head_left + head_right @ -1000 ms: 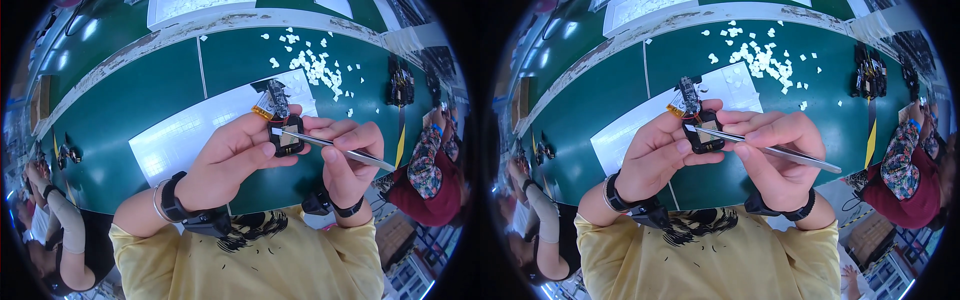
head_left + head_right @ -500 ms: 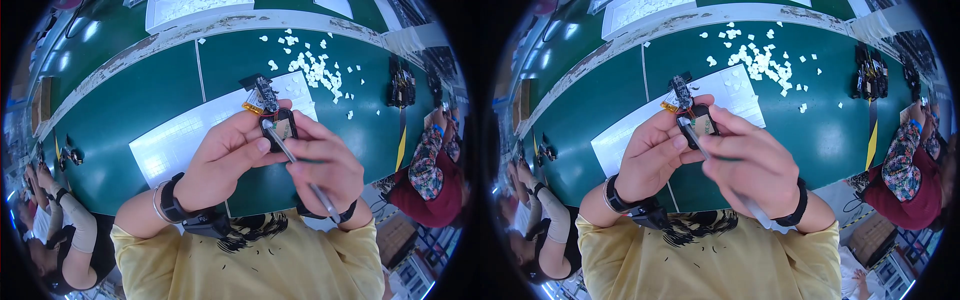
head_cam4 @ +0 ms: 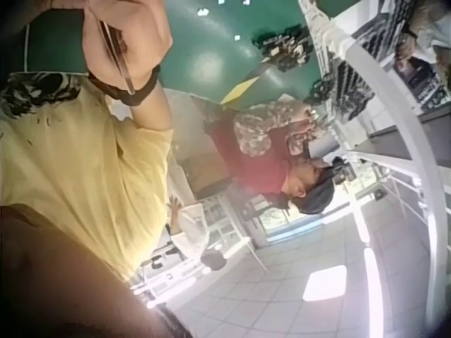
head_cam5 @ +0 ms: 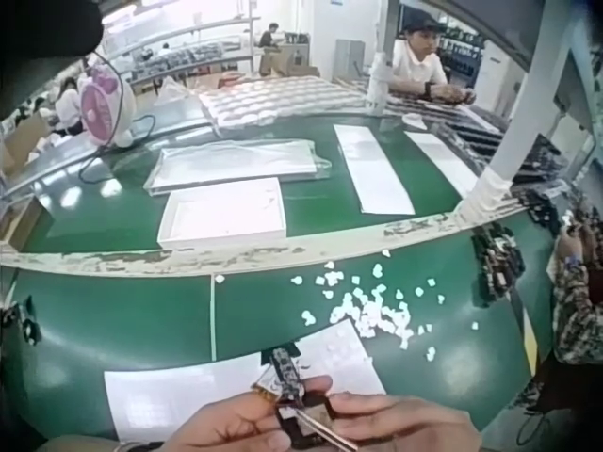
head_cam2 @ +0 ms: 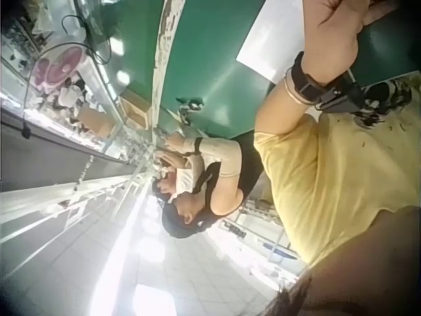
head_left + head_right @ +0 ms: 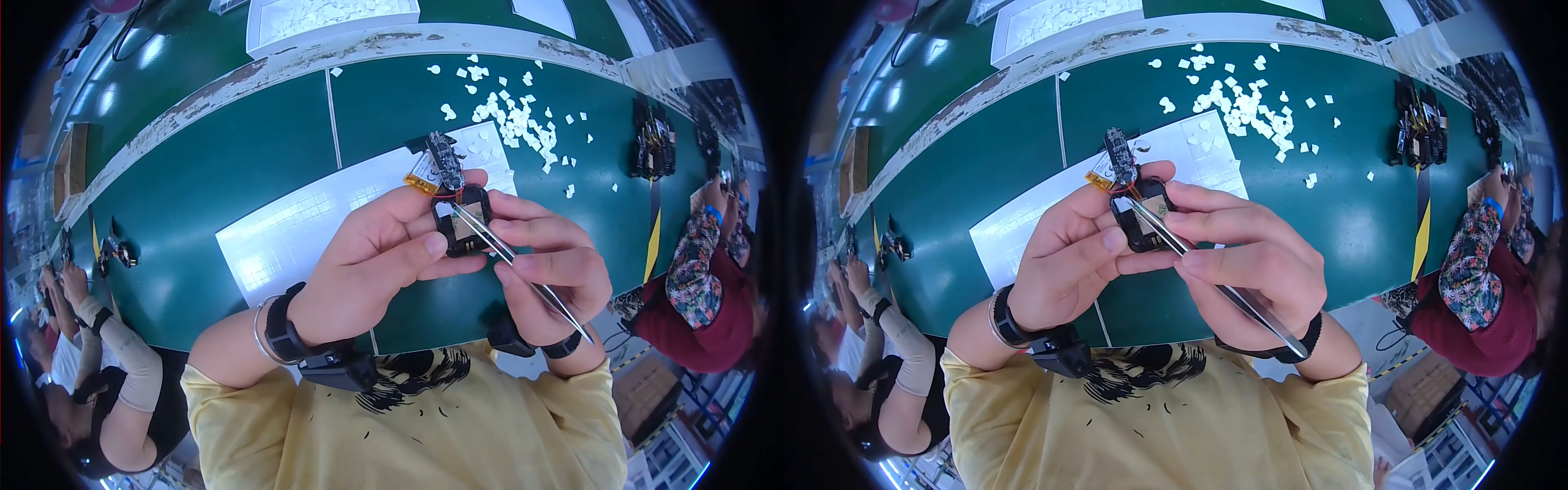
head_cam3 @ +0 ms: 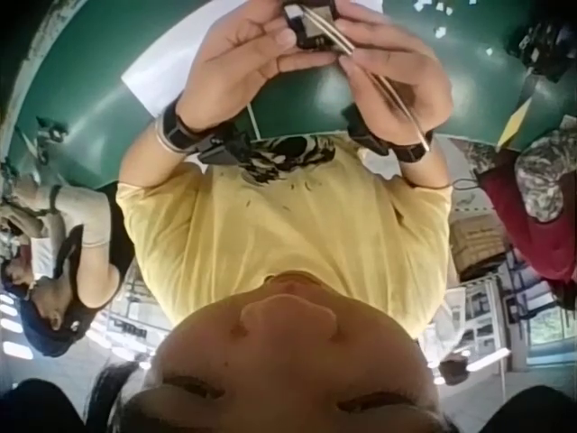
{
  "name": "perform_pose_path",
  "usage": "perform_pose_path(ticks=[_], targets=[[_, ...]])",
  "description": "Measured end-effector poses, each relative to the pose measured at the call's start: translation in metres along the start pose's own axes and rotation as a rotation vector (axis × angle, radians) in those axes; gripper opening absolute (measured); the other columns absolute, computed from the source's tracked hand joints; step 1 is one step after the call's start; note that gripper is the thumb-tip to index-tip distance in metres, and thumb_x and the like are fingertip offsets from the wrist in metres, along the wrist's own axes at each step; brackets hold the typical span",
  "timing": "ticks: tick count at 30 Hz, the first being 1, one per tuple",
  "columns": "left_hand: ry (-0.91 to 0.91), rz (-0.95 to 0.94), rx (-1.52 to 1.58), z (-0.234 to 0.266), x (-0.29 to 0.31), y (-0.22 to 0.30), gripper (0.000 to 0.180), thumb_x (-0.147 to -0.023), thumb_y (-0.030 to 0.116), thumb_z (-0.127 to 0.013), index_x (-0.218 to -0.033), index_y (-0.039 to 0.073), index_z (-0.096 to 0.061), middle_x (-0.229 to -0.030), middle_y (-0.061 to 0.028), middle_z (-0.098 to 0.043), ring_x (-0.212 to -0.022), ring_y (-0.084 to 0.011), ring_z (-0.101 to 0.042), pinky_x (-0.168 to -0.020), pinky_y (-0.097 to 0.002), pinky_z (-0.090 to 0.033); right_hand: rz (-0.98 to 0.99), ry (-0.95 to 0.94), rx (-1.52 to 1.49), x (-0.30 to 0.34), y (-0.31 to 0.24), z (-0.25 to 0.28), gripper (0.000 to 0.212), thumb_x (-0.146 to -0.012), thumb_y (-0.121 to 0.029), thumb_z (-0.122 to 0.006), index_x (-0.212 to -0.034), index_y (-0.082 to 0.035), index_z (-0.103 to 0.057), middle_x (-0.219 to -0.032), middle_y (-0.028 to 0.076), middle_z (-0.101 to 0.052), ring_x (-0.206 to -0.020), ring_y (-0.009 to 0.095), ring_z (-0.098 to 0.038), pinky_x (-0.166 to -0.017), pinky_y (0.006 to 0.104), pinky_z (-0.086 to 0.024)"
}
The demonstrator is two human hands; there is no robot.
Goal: The person picks up a small electronic component and uses tweezers to apply a white adhesive piece to it. They then press a small circular part onto the adhesive and set the assembly aside.
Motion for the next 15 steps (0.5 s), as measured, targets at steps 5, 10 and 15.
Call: perform_pose_path(ticks=[5, 10, 15], targets=[[0.006, -0.009, 0.04, 0.0009, 0.0004, -0.0012, 0.045, -0.091, 0.003, -0.038, -0.134, -0.002, -0.027, -0.135, -0.0134, -0.034, -0.119, -0.0217, -0.044, -0.096, -0.0392, -0.042, 0.028, 0.085, -0.036, 0.0006, -0.0006, 0.0026, 0.02, -0.069, 0.012, -0.063, -0.083, 0.0, -0.056, -0.095, 0.02, -0.061, -0.1, 0.037, -0.059, -0.081, 0.0404, -0.05], [0.003, -0.029, -0.001, 0.0006, 0.0008, 0.0001, 0.045, -0.091, 0.006, -0.04, -0.133, -0.004, -0.026, -0.141, -0.0162, -0.025, -0.121, -0.026, -0.042, -0.096, -0.0437, -0.042, 0.063, 0.048, 0.033, -0.0015, -0.0038, -0.0005, 0.021, -0.069, 0.012, -0.063, -0.083, -0.001, -0.055, -0.093, 0.02, -0.062, -0.098, 0.037, -0.06, -0.08, 0.0403, -0.051], [0.02, -0.03, 0.077, 0.0003, 0.0016, -0.0015, 0.046, -0.09, 0.0, -0.038, -0.134, 0.0, -0.029, -0.132, -0.0092, -0.041, -0.117, -0.0174, -0.046, -0.096, -0.0353, -0.042, 0.036, 0.12, -0.061, 0.0009, 0.0013, 0.0037, 0.021, -0.068, 0.013, -0.061, -0.083, -0.001, -0.055, -0.093, 0.021, -0.062, -0.097, 0.037, -0.06, -0.079, 0.0403, -0.05]])
Point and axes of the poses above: each hand's wrist, its own x-axis away from the middle knuckle, its own z-axis out of the back of the hand, y = z × x, the point moved 9 cm from there along -x, towards the middle knuckle
